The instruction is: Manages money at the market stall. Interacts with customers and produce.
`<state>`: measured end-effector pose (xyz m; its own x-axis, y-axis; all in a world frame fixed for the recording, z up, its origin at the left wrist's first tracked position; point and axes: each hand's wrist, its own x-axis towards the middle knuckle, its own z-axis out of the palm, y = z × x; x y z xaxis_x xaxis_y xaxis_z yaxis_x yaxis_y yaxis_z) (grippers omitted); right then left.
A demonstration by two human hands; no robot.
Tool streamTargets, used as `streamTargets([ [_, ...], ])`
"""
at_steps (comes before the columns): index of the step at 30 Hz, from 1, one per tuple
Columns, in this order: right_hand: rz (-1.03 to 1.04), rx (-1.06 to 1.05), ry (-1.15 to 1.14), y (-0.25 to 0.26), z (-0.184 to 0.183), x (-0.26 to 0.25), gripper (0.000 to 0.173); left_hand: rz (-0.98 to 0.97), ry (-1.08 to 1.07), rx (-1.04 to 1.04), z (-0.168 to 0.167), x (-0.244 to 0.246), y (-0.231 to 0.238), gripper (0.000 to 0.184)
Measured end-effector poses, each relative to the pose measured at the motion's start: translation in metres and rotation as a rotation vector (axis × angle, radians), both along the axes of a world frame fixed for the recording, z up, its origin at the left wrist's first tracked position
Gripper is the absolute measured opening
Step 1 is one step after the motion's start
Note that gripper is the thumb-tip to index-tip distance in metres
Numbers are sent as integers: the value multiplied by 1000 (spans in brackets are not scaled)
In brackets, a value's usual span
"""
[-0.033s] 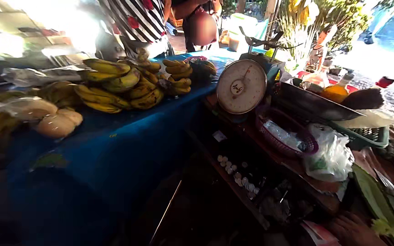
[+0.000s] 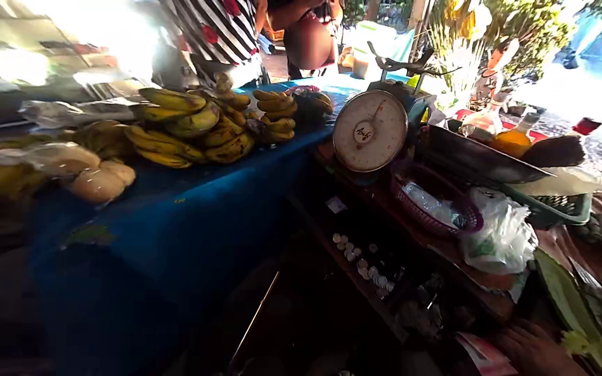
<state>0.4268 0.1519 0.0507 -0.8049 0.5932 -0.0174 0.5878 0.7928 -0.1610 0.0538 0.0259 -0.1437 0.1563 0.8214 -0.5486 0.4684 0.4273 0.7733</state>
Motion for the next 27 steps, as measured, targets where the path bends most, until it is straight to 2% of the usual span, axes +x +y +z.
streamTargets([
  [2,-17,-26,133,-1,-3,1,24,124,30,-34,27,-13,-3,61],
  [4,-123,-90,324,-5,-8,0,26,94,60,-121,83,-22,-5,54],
  [5,-198,-145,422,-7,-7,-4,30,57,51,-85,110,-23,-7,48],
  [8,-284,-393,617,-18,17,-27,31,-69,-65,255,172,-5,-14,38],
  [11,-112,-635,647,-23,36,-56,23,-101,-251,565,209,36,-8,49],
  [13,2,-719,595,-24,44,-76,22,-29,-362,723,212,61,3,54],
  [16,75,-791,546,-18,40,-95,30,141,-410,953,202,79,19,27],
  [19,126,-841,604,-10,32,-104,26,326,-402,1077,186,74,22,17],
  [21,159,-816,633,-7,24,-109,27,445,-420,1055,179,64,19,13],
  [23,163,-769,618,-2,20,-115,29,513,-426,982,173,54,15,17],
  [27,85,-400,550,25,35,-141,31,595,-517,885,162,42,10,15],
])
